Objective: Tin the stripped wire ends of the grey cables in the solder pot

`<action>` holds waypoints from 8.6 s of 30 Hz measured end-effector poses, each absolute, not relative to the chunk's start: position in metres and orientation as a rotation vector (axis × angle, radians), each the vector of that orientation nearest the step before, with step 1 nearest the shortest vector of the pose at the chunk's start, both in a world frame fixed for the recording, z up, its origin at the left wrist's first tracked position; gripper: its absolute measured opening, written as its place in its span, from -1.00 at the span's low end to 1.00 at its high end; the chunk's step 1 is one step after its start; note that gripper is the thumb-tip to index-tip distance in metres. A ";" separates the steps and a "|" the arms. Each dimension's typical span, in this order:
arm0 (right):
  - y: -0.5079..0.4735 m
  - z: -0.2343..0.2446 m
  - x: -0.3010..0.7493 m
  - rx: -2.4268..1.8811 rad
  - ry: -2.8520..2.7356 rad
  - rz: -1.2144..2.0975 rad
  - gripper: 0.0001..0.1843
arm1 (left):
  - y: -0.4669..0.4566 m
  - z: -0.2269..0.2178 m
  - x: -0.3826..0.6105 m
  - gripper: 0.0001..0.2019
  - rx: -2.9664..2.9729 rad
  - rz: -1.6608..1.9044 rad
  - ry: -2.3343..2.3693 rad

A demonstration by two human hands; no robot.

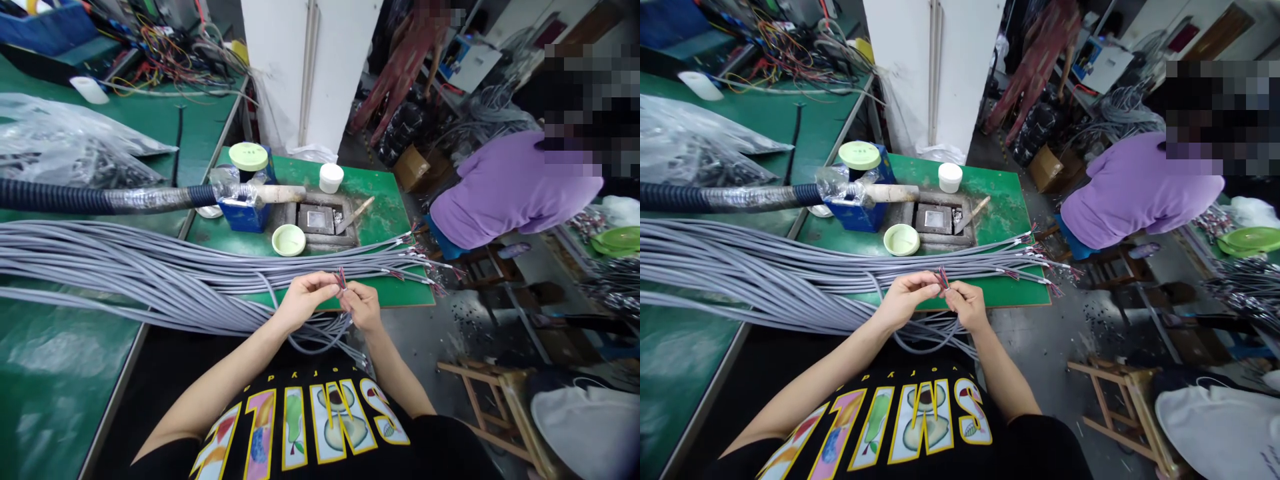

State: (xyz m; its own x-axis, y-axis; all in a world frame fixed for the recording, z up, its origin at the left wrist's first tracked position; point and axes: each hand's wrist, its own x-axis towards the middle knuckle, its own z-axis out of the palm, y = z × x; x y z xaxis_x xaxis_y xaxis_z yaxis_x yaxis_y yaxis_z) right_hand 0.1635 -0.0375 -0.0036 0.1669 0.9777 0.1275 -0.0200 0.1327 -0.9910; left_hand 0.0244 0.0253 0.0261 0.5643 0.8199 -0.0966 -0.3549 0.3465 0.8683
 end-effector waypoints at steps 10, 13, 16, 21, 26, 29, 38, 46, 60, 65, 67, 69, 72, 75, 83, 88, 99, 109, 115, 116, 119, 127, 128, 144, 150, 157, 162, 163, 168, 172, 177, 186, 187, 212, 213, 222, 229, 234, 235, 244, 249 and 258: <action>-0.033 -0.002 0.158 -1.062 -0.872 1.240 -0.64 | 0.031 0.016 0.029 -0.75 0.834 0.851 0.666; -0.033 -0.001 0.157 -1.064 -0.868 1.233 -0.64 | 0.030 0.018 0.029 -0.75 0.831 0.872 0.663; -0.033 -0.002 0.156 -1.056 -0.866 1.229 -0.67 | 0.029 0.021 0.029 -0.75 0.827 0.895 0.659; -0.033 -0.003 0.156 -1.042 -0.868 1.233 -0.70 | 0.028 0.023 0.030 -0.76 0.824 0.942 0.685; -0.033 -0.004 0.155 -1.015 -0.855 1.262 -0.67 | 0.028 0.018 0.032 -0.76 0.687 0.827 0.661; -0.033 -0.004 0.154 -0.991 -0.874 1.270 -0.70 | 0.029 0.017 0.033 -0.76 0.598 0.744 0.616; -0.033 -0.003 0.154 -1.050 -0.895 1.277 -0.68 | 0.033 0.018 0.031 -0.77 0.724 0.746 0.541; -0.032 -0.004 0.155 -0.999 -0.901 1.265 -0.73 | 0.033 0.013 0.033 -0.75 0.837 0.819 0.561; -0.032 0.010 0.155 -1.401 -1.166 0.778 -0.76 | 0.020 0.007 0.038 -0.87 0.900 0.856 0.621; -0.035 0.017 0.152 -1.403 -1.333 0.537 -0.73 | 0.013 0.009 0.043 -0.84 0.737 0.828 0.603; -0.036 0.018 0.153 -1.398 -1.351 0.438 -0.72 | 0.011 0.009 0.044 -0.83 0.699 0.863 0.599; -0.036 0.019 0.154 -1.400 -1.379 0.371 -0.76 | 0.011 0.007 0.044 -0.84 0.737 0.926 0.614; -0.037 0.020 0.156 -1.422 -1.442 0.353 -0.83 | 0.011 0.004 0.041 -0.87 0.869 1.014 0.649; -0.038 0.021 0.156 -1.452 -1.470 0.375 -0.83 | 0.012 0.004 0.037 -0.86 0.962 1.055 0.683; -0.029 0.031 0.158 -1.436 -1.400 0.415 -0.79 | 0.012 0.007 0.018 -0.82 1.140 0.994 0.750; -0.001 0.055 0.180 -1.442 -1.482 0.370 -0.76 | 0.018 0.000 -0.020 -0.91 1.653 1.208 0.906; 0.106 0.067 0.151 -1.653 -2.238 0.344 -0.72 | 0.033 -0.031 -0.043 -0.90 2.099 1.212 1.017; 0.130 0.061 0.119 -1.938 -2.626 0.175 -0.65 | 0.034 -0.032 -0.046 -0.90 2.148 1.242 0.997; 0.129 0.061 0.114 -1.972 -2.682 0.148 -0.64 | 0.034 -0.032 -0.046 -0.91 2.142 1.259 0.995; 0.128 0.061 0.114 -1.981 -2.688 0.135 -0.64 | 0.034 -0.032 -0.046 -0.91 2.139 1.263 0.991; 0.128 0.061 0.113 -1.994 -2.717 0.096 -0.64 | 0.034 -0.031 -0.046 -0.92 2.135 1.259 0.992; 0.126 0.062 0.114 -1.945 -2.740 0.073 -0.65 | 0.034 -0.030 -0.046 -0.93 2.192 1.311 0.974; 0.125 0.064 0.115 -1.936 -2.732 0.077 -0.65 | 0.034 -0.030 -0.046 -0.93 2.197 1.317 0.970; 0.113 0.065 0.192 -2.021 -2.244 0.146 -0.73 | 0.035 -0.030 -0.045 -0.96 2.228 1.359 0.957; 0.119 0.058 0.202 -2.028 -2.175 0.166 -0.74 | 0.034 -0.030 -0.045 -0.96 2.233 1.352 0.961; 0.125 0.059 0.202 -2.032 -2.173 0.170 -0.74 | 0.034 -0.031 -0.045 -0.95 2.233 1.338 0.954; 0.127 0.060 0.206 -2.057 -2.140 0.170 -0.72 | 0.034 -0.031 -0.045 -0.95 2.228 1.346 0.952; 0.128 0.060 0.208 -2.072 -2.128 0.170 -0.72 | 0.034 -0.030 -0.045 -0.95 2.227 1.346 0.952; 0.132 0.059 0.219 -2.123 -2.080 0.149 -0.71 | 0.034 -0.029 -0.045 -0.95 2.228 1.341 0.954; 0.134 0.058 0.222 -2.164 -2.089 0.125 -0.70 | 0.034 -0.029 -0.045 -0.95 2.229 1.351 0.953; 0.137 0.057 0.224 -2.208 -2.108 0.116 -0.69 | 0.034 -0.028 -0.045 -0.93 2.230 1.326 0.967; 0.154 0.051 0.231 -2.324 -2.111 0.101 -0.70 | 0.034 -0.028 -0.045 -0.94 2.225 1.326 0.969; 0.156 0.050 0.230 -2.326 -2.112 0.100 -0.71 | 0.034 -0.028 -0.045 -0.94 2.227 1.331 0.965; 0.194 0.034 0.201 -2.334 -2.172 0.132 -0.75 | 0.035 -0.029 -0.045 -0.93 2.221 1.324 0.965; 0.193 0.036 0.201 -2.332 -2.172 0.131 -0.75 | 0.035 -0.028 -0.045 -0.93 2.221 1.330 0.961; 0.181 0.047 0.206 -2.279 -2.166 0.099 -0.71 | 0.034 -0.029 -0.045 -0.93 2.225 1.301 0.966; 0.181 0.037 0.201 -2.347 -2.159 0.023 -0.71 | 0.034 -0.030 -0.044 -0.94 2.226 1.330 0.947; 0.182 0.033 0.198 -2.359 -2.177 0.046 -0.71 | 0.034 -0.030 -0.044 -0.92 2.214 1.341 0.939; 0.182 0.033 0.198 -2.354 -2.170 0.056 -0.71 | 0.034 -0.030 -0.044 -0.92 2.212 1.343 0.937; 0.142 0.058 0.202 -1.959 -1.927 0.420 -0.68 | 0.036 -0.027 -0.045 -0.94 2.208 1.355 0.941; 0.065 0.068 0.186 -1.565 -1.410 0.945 -0.66 | 0.035 -0.013 -0.031 -0.91 1.818 1.362 0.876; -0.001 0.043 0.154 -1.389 -1.208 1.114 -0.64 | 0.026 0.005 0.025 -0.71 0.947 1.129 0.579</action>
